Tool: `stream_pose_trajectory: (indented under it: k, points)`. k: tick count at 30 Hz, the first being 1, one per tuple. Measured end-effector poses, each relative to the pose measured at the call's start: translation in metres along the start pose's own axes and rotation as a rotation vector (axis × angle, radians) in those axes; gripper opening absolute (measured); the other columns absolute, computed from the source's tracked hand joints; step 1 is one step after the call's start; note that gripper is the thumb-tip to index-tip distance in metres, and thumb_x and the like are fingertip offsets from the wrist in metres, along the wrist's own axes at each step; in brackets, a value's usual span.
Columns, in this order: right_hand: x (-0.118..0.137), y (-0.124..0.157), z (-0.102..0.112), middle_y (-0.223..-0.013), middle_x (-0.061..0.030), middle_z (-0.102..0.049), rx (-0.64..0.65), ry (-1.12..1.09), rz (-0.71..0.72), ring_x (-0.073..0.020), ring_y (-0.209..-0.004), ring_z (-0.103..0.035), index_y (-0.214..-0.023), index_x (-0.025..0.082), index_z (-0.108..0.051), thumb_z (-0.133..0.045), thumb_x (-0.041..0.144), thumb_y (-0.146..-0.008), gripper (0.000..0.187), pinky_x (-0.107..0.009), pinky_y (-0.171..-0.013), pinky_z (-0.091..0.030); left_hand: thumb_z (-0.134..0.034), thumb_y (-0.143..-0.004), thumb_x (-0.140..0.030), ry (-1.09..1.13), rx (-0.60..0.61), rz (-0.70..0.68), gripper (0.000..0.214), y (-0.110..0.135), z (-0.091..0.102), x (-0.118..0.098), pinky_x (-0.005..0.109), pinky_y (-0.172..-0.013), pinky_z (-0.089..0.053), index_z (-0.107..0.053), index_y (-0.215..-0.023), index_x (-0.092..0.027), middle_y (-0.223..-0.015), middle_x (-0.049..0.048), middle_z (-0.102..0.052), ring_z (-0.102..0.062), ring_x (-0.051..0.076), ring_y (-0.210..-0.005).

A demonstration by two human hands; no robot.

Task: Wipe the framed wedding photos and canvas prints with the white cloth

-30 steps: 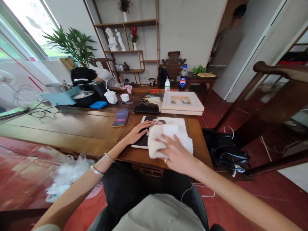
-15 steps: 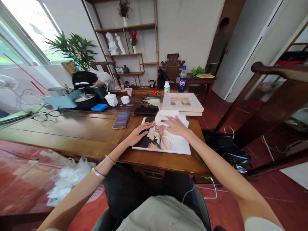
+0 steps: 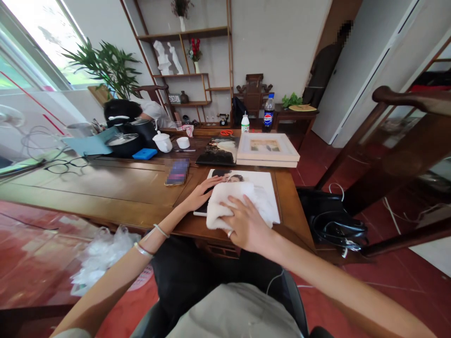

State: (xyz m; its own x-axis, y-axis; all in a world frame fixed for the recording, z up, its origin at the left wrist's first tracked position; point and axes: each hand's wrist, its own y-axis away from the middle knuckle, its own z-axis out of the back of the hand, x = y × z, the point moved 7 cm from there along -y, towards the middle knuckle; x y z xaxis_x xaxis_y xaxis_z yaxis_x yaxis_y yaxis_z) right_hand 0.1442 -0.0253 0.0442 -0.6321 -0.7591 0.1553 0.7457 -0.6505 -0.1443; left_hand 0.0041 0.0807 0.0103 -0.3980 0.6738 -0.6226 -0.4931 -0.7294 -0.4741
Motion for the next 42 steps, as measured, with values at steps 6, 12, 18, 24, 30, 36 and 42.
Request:
stream_pose_trajectory:
  k: [6,12,18,24,30,36,42]
  points:
    - [-0.037,-0.037,0.005,-0.135,-0.0106,-0.051,-0.072,0.09,-0.163,-0.0336,-0.13,-0.033,-0.116,0.023,-0.063,-0.049,0.019,-0.084,0.035,-0.062,-0.102,-0.024,-0.046,-0.091,-0.04,0.083,-0.032,0.085,0.04,0.0,-0.001,0.015,0.045,-0.114,-0.025,-0.058,-0.122,-0.02,-0.137,0.0081,-0.051,-0.036,0.023,-0.135]
    - [0.022,-0.033,-0.004,-0.138,-0.012,-0.048,-0.064,0.054,0.061,-0.0357,-0.13,-0.031,-0.113,0.021,-0.065,-0.049,0.024,-0.085,0.032,-0.061,-0.104,-0.02,-0.028,-0.095,-0.048,0.207,-0.081,0.325,0.052,0.0,0.002,0.024,0.042,-0.112,-0.03,-0.054,-0.127,-0.016,-0.138,0.0079,-0.05,-0.043,0.025,-0.13]
    - [0.026,0.001,0.005,-0.134,-0.0077,-0.053,0.052,-0.119,0.249,-0.0261,-0.133,-0.033,-0.112,0.023,-0.065,-0.052,0.016,-0.08,0.035,-0.053,-0.111,-0.017,-0.033,-0.095,-0.043,0.086,-0.091,0.178,0.045,-0.001,0.007,-0.002,0.04,-0.112,-0.029,-0.056,-0.125,-0.019,-0.136,0.0061,-0.052,-0.041,0.021,-0.132]
    - [-0.04,0.014,0.028,-0.134,-0.0021,-0.053,-0.086,-0.095,0.004,-0.0247,-0.126,-0.043,-0.116,0.027,-0.062,-0.044,0.014,-0.086,0.037,-0.044,-0.108,-0.028,-0.05,-0.09,-0.036,-0.007,-0.029,0.022,0.037,-0.001,0.003,-0.014,0.042,-0.112,-0.031,-0.06,-0.122,-0.021,-0.13,0.0059,-0.058,-0.047,0.022,-0.127]
    - [-0.095,-0.043,0.02,-0.129,-0.007,-0.057,-0.128,-0.076,-0.207,-0.0298,-0.117,-0.051,-0.115,0.022,-0.061,-0.037,0.034,-0.094,0.034,-0.047,-0.101,-0.035,-0.053,-0.088,-0.035,-0.004,-0.03,0.033,0.037,-0.001,0.003,-0.012,0.046,-0.111,-0.03,-0.061,-0.121,-0.021,-0.13,0.0072,-0.058,-0.046,0.024,-0.128]
    - [-0.083,-0.125,0.01,-0.128,-0.0059,-0.059,-0.139,-0.157,-0.143,-0.0258,-0.118,-0.052,-0.127,0.02,-0.054,-0.035,0.044,-0.095,0.044,-0.037,-0.099,-0.038,-0.055,-0.086,-0.035,-0.046,-0.04,0.075,0.033,-0.001,0.004,-0.009,0.042,-0.103,-0.041,-0.064,-0.114,-0.02,-0.12,0.0083,-0.063,-0.057,0.023,-0.114]
    - [-0.092,-0.113,0.012,-0.123,-0.0066,-0.062,-0.124,-0.206,-0.12,-0.0249,-0.113,-0.056,-0.126,0.02,-0.055,-0.036,0.046,-0.095,0.045,-0.036,-0.095,-0.041,-0.055,-0.087,-0.033,-0.015,-0.03,0.071,0.033,-0.001,0.004,-0.011,0.042,-0.106,-0.037,-0.063,-0.116,-0.02,-0.124,0.0085,-0.061,-0.053,0.024,-0.119]
